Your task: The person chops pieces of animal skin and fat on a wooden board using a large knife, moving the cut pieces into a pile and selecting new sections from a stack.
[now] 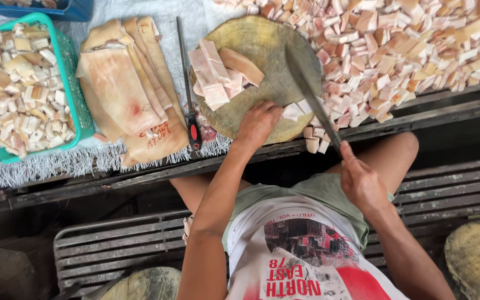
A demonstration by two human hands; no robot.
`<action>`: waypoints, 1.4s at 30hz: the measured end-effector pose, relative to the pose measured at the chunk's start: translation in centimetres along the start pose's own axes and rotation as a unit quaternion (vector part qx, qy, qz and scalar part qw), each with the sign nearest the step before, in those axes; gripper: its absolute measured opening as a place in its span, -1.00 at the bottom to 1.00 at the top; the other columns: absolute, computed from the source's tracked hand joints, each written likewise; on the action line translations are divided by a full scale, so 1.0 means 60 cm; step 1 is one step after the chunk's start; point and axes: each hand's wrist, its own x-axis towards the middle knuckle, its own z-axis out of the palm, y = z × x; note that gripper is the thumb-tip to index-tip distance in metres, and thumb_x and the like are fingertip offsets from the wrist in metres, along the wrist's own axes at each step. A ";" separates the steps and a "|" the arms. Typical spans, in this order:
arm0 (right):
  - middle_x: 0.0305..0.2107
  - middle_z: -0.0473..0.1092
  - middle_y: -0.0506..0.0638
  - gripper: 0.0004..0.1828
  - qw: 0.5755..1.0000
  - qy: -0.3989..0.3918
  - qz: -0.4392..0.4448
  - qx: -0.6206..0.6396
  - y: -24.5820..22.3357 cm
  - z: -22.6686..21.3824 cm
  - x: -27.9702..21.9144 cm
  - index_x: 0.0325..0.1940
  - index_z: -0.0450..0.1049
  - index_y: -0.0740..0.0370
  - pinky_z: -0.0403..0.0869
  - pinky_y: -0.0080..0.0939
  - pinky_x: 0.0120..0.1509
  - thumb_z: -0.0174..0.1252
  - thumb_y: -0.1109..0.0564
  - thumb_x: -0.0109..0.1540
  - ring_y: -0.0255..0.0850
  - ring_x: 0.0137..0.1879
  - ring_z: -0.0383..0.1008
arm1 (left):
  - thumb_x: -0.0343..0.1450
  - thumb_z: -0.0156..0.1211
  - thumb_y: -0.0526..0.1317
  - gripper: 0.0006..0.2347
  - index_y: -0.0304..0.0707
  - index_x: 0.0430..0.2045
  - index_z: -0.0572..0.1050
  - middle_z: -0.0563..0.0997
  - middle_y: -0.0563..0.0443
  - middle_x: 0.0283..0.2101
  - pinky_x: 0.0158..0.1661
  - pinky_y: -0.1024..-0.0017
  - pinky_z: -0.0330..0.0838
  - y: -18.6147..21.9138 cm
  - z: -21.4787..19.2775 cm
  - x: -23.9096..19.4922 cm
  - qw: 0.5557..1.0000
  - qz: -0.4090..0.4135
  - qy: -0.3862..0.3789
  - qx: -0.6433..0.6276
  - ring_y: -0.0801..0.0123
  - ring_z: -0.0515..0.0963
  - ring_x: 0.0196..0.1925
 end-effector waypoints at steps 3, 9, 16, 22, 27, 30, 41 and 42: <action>-0.29 0.49 0.34 -0.48 0.995 0.082 -0.038 0.049 0.007 -0.012 -0.008 0.46 0.28 0.25 0.52 0.04 -0.22 0.09 0.20 0.40 0.17 -0.26 0.57 | 0.40 0.22 -0.23 -0.88 -0.20 -0.27 0.59 0.61 -0.07 -0.14 0.01 0.15 0.45 0.002 0.001 -0.001 1.000 0.003 0.020 -0.011 0.02 0.55 -0.01; -0.46 0.41 0.19 -0.50 0.994 -0.099 0.041 0.023 0.009 0.022 -0.017 0.39 0.38 0.15 0.44 0.06 -0.39 0.04 0.20 0.33 0.11 -0.42 0.45 | 0.40 0.22 -0.23 -0.92 -0.21 -0.36 0.57 0.62 0.00 -0.17 0.02 0.15 0.44 0.005 -0.003 -0.001 1.000 -0.002 0.026 0.012 0.07 0.56 -0.02; -0.39 0.48 0.33 -0.39 0.999 0.018 -0.014 0.032 -0.010 0.002 0.001 0.48 0.27 0.22 0.49 0.15 -0.27 0.09 0.24 0.31 0.24 -0.36 0.52 | 0.42 0.23 -0.27 -0.94 -0.20 -0.33 0.60 0.64 -0.04 -0.16 0.02 0.19 0.50 0.005 -0.024 0.006 0.998 -0.047 0.037 -0.021 0.07 0.60 -0.02; -0.51 0.48 0.32 -0.34 0.993 -0.077 0.056 0.074 -0.021 -0.013 -0.037 0.47 0.26 0.10 0.50 0.15 -0.30 0.13 0.24 0.25 0.18 -0.43 0.56 | 0.46 0.16 -0.30 -0.82 -0.32 -0.09 0.52 0.67 -0.19 -0.14 -0.16 0.18 0.62 -0.017 -0.043 0.024 0.922 -0.220 0.279 -0.157 0.01 0.73 -0.21; -0.43 0.51 0.30 -0.31 0.995 -0.088 0.031 0.041 0.004 0.014 -0.035 0.46 0.28 0.08 0.49 0.19 -0.29 0.12 0.25 0.21 0.22 -0.39 0.55 | 0.45 0.13 -0.28 -0.67 -0.45 0.09 0.43 0.71 -0.28 -0.23 -0.18 0.06 0.54 -0.029 -0.031 0.049 0.914 -0.318 0.234 -0.093 -0.11 0.70 -0.22; -0.40 0.49 0.33 -0.32 0.999 -0.024 0.023 0.024 0.039 0.023 -0.023 0.50 0.27 0.09 0.48 0.19 -0.24 0.09 0.24 0.25 0.24 -0.34 0.54 | 0.48 0.22 -0.21 -0.54 -0.60 0.18 0.31 0.65 -0.46 -0.11 -0.05 0.12 0.59 -0.020 -0.001 0.072 0.926 -0.268 0.255 -0.080 -0.14 0.71 -0.10; -0.60 0.45 0.33 -0.39 0.987 -0.035 0.145 0.057 0.063 0.036 -0.020 0.48 0.31 0.04 0.49 0.13 -0.30 0.12 0.18 0.31 0.20 -0.46 0.55 | 0.38 0.27 -0.42 -0.28 -0.45 0.35 -0.11 0.16 -0.31 0.29 0.28 0.33 0.28 -0.057 0.088 0.256 0.562 -0.407 0.512 -0.506 0.03 0.27 0.32; -0.59 0.45 0.33 -0.39 0.985 -0.041 0.158 0.064 0.061 0.036 -0.021 0.49 0.31 0.04 0.49 0.12 -0.29 0.11 0.18 0.31 0.19 -0.45 0.56 | 0.36 0.24 -0.45 -0.33 -0.39 0.33 -0.05 0.25 -0.25 0.22 0.23 0.40 0.39 -0.063 0.090 0.263 0.525 -0.416 0.518 -0.532 0.08 0.35 0.24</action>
